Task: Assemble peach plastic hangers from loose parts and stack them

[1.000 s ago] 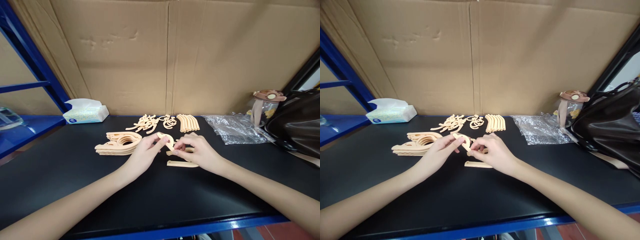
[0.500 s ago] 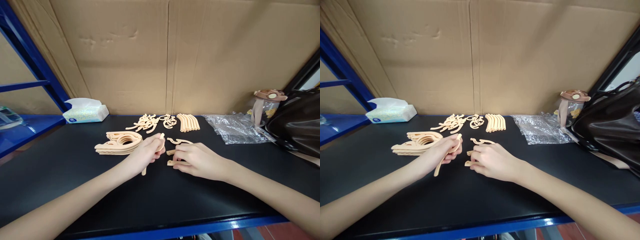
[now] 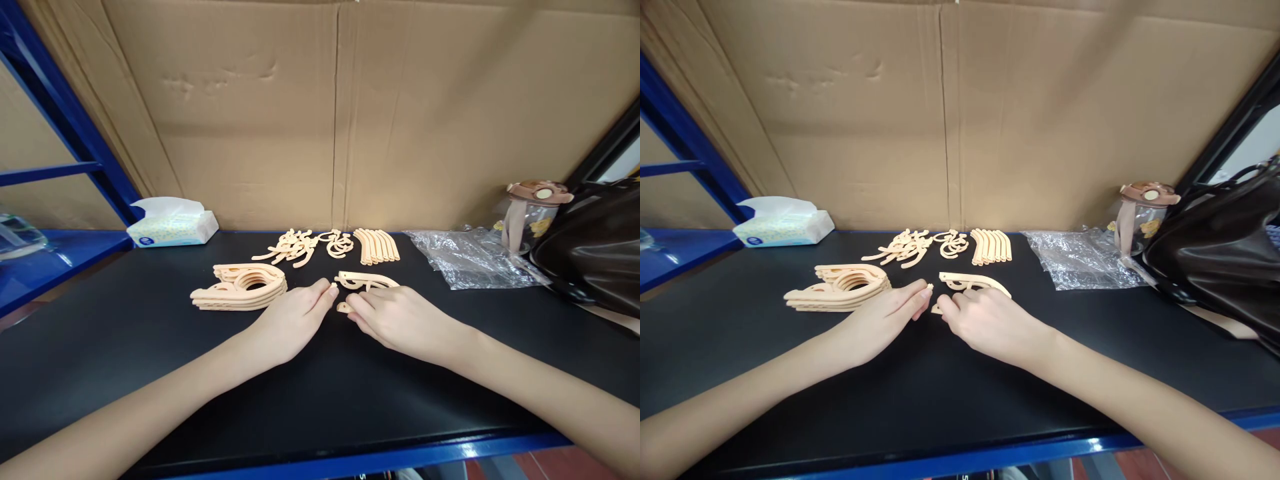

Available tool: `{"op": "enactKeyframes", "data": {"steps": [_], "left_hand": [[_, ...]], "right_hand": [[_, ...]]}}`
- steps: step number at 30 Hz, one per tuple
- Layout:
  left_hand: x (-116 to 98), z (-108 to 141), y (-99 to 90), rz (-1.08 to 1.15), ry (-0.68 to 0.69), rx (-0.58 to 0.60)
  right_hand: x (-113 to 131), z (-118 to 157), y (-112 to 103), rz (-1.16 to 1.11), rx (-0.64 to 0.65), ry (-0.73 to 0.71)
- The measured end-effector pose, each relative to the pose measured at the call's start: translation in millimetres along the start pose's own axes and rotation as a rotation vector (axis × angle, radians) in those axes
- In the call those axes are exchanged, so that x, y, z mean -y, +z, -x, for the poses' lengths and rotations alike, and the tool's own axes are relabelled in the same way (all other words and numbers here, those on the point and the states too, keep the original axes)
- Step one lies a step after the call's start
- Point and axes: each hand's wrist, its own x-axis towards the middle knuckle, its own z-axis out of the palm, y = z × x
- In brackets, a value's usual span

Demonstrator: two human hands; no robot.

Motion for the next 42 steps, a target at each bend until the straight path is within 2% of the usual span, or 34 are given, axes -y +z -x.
{"op": "enactKeyframes", "data": {"steps": [6,14,20,29,42], "left_hand": [[0.8,-1.5,0.2,-0.029,-0.003,-0.003],[-1.3,1.0,-0.9,-0.107,0.001,-0.011],[0.3,1.4,-1.3,-0.198,0.024,-0.016],[5.8,-1.4,0.3,-0.405,0.052,-0.025],[11.2,-2.6,-3.1,-0.415,0.231,0.023]], "right_hand": [[0.9,0.3,3.2,-0.006,0.0,0.019],[-6.4,-3.8,4.0,-0.236,-0.01,0.088],[-11.2,-2.8,6.8,-0.217,-0.062,0.098],[-11.5,-3.4,6.2,-0.228,-0.067,0.048],[-15.1,-1.8,8.8,-0.377,-0.139,0.083]]}}
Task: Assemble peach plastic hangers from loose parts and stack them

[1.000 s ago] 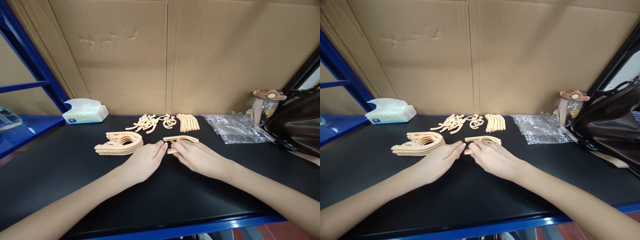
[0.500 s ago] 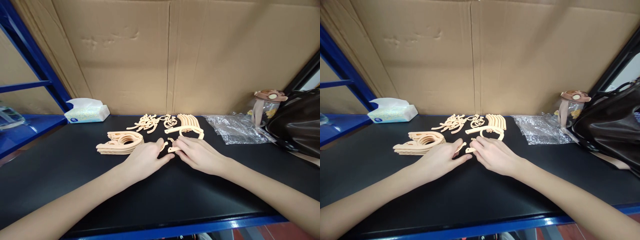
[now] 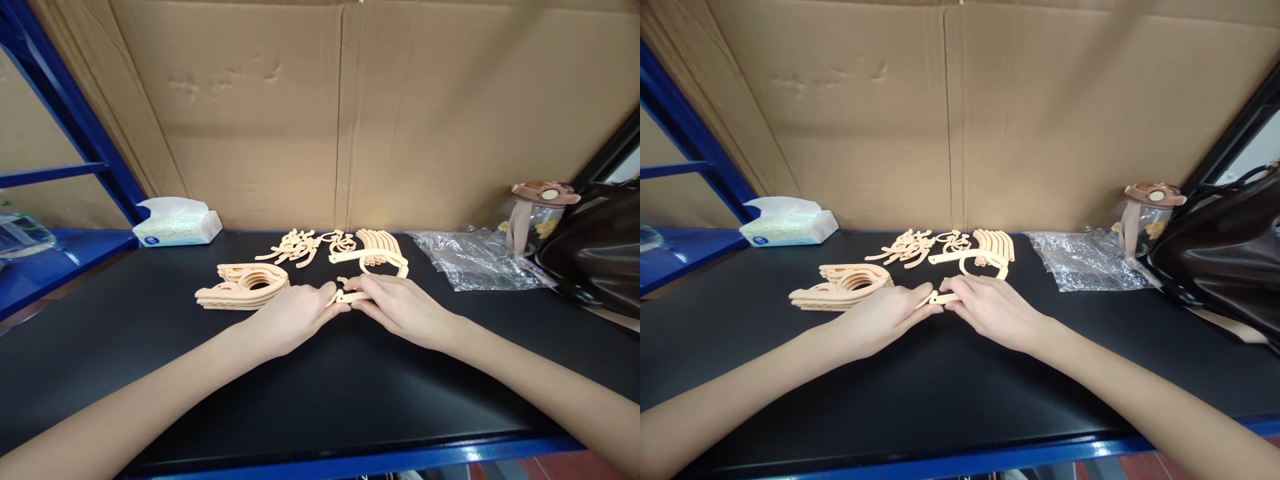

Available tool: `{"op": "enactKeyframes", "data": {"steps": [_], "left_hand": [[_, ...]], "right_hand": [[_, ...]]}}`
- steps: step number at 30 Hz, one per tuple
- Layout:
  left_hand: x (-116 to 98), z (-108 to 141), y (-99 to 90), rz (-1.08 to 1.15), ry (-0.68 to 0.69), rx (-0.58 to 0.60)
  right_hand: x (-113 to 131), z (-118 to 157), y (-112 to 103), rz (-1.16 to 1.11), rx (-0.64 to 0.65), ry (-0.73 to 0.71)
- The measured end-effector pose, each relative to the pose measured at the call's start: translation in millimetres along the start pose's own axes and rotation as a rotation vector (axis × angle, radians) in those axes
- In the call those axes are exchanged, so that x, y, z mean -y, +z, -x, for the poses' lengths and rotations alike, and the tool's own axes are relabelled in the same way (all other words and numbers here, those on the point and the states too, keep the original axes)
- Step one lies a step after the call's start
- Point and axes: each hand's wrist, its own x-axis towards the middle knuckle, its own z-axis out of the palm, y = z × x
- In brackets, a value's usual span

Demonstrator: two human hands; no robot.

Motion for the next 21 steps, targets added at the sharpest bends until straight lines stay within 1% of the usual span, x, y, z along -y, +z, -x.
{"op": "enactKeyframes", "data": {"steps": [5,8,12,21], "left_hand": [[-0.1,0.4,0.2,-0.061,-0.007,0.002],[-1.8,0.2,-0.9,-0.145,0.015,0.02],[-1.4,-1.1,-1.6,-0.26,0.042,0.033],[3.7,-1.0,3.2,-0.351,0.105,-0.027]], "right_hand": [[-1.8,-1.8,-5.2,0.043,0.062,-0.028],[-2.4,-2.3,-7.8,0.063,0.058,-0.038],[-2.9,-1.3,-8.4,0.075,0.084,-0.04],[-3.2,0.6,-9.0,-0.004,0.098,0.009]]}}
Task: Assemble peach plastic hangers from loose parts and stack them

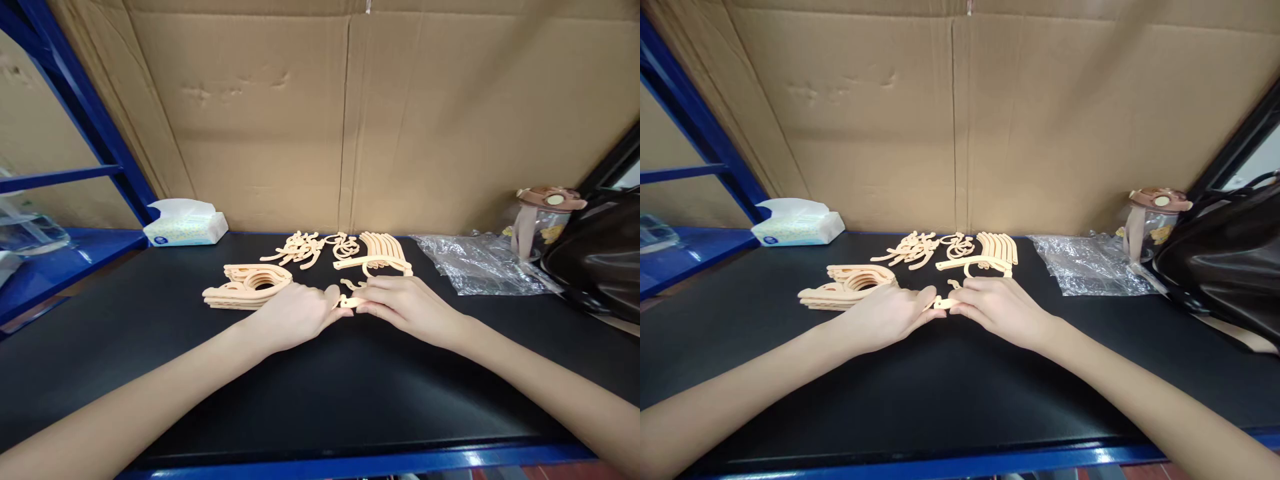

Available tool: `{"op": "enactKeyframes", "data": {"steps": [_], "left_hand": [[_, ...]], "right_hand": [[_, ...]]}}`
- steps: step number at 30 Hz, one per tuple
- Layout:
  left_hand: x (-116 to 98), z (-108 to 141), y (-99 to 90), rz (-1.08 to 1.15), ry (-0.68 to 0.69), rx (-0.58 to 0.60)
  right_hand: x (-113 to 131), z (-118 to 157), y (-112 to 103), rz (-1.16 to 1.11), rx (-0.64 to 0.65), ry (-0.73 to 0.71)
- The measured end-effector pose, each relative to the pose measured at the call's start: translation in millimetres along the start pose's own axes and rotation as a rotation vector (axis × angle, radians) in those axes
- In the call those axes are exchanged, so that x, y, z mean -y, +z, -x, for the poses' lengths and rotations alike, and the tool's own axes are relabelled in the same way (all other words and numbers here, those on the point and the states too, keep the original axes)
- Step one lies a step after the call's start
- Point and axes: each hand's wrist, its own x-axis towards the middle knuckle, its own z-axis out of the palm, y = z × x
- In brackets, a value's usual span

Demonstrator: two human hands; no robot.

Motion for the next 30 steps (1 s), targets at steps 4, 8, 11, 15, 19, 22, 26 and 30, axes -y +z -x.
{"op": "enactKeyframes", "data": {"steps": [4,8,11,15,19,22,26,30], "left_hand": [[-1.8,0.1,-1.8,-0.004,-0.01,0.009],[-2.9,-0.2,-1.6,-0.003,0.0,0.008],[-2.5,0.0,-0.8,-0.026,0.012,0.0],[-1.2,0.8,1.0,-0.067,0.035,-0.011],[-0.5,1.6,4.6,-0.149,0.09,-0.081],[-0.8,2.1,5.9,-0.236,0.135,-0.15],[-1.3,2.9,5.6,-0.309,0.159,-0.223],[-1.7,3.4,6.6,-0.325,0.163,-0.272]], "right_hand": [[-1.1,-0.4,-0.1,-0.01,-0.002,0.009],[-1.8,-0.7,0.5,0.008,-0.025,-0.013],[-1.8,-0.4,0.5,0.014,-0.03,-0.026],[-0.8,-1.0,-0.8,-0.003,-0.016,-0.025],[0.0,-1.9,-2.1,-0.039,0.015,-0.012],[0.0,-1.9,-3.0,-0.093,0.046,0.009],[-0.7,-2.1,-4.7,-0.194,0.082,0.043],[-1.8,-3.4,-5.6,-0.247,0.1,0.047]]}}
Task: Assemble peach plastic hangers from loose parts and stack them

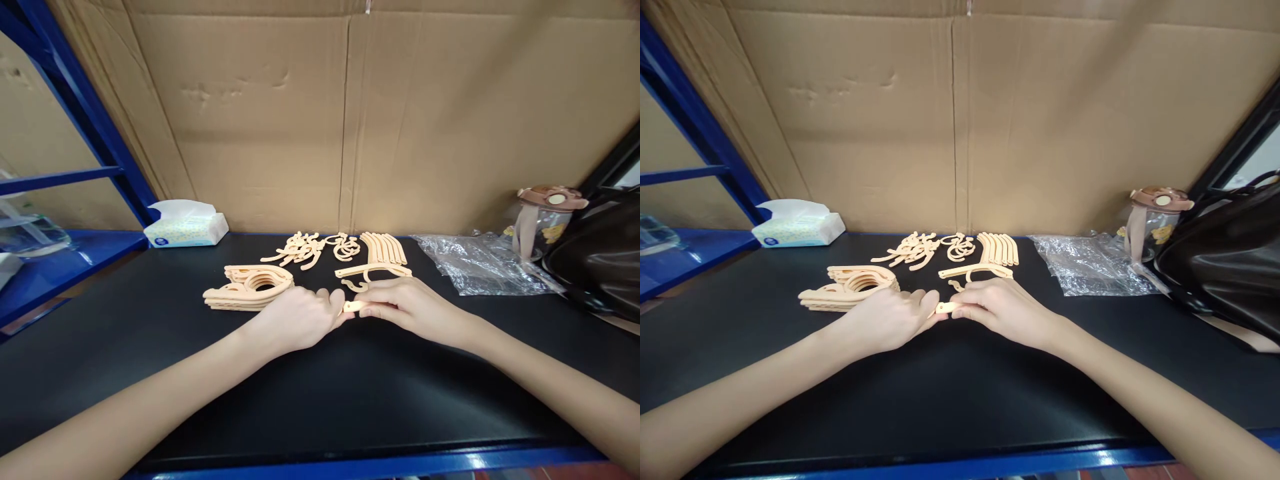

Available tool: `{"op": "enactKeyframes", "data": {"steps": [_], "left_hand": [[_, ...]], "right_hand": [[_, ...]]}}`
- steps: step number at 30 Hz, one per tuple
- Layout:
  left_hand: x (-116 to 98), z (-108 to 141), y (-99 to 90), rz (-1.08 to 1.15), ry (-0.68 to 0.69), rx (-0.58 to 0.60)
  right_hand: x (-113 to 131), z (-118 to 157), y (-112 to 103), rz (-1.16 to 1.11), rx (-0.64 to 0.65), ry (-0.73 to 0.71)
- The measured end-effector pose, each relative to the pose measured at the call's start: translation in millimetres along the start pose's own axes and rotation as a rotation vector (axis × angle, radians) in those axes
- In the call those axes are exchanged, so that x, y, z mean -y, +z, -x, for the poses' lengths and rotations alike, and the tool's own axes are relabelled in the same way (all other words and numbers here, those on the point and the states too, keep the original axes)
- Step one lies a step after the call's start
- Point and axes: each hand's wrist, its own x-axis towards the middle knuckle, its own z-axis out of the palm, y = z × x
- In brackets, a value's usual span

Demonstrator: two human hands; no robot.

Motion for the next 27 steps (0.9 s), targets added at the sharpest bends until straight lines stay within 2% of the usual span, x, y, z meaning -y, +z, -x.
{"op": "enactKeyframes", "data": {"steps": [6,20,27], "left_hand": [[-0.5,0.3,1.3,-0.004,0.01,-0.024],[-2.1,1.0,0.5,0.134,0.01,0.037],[-4.1,2.1,-1.0,0.102,0.018,0.032]], "right_hand": [[-1.3,-0.6,0.1,0.01,0.009,-0.013],[1.6,-0.1,-0.7,0.031,0.029,-0.001],[1.2,0.8,-0.2,0.009,0.03,-0.002]]}}
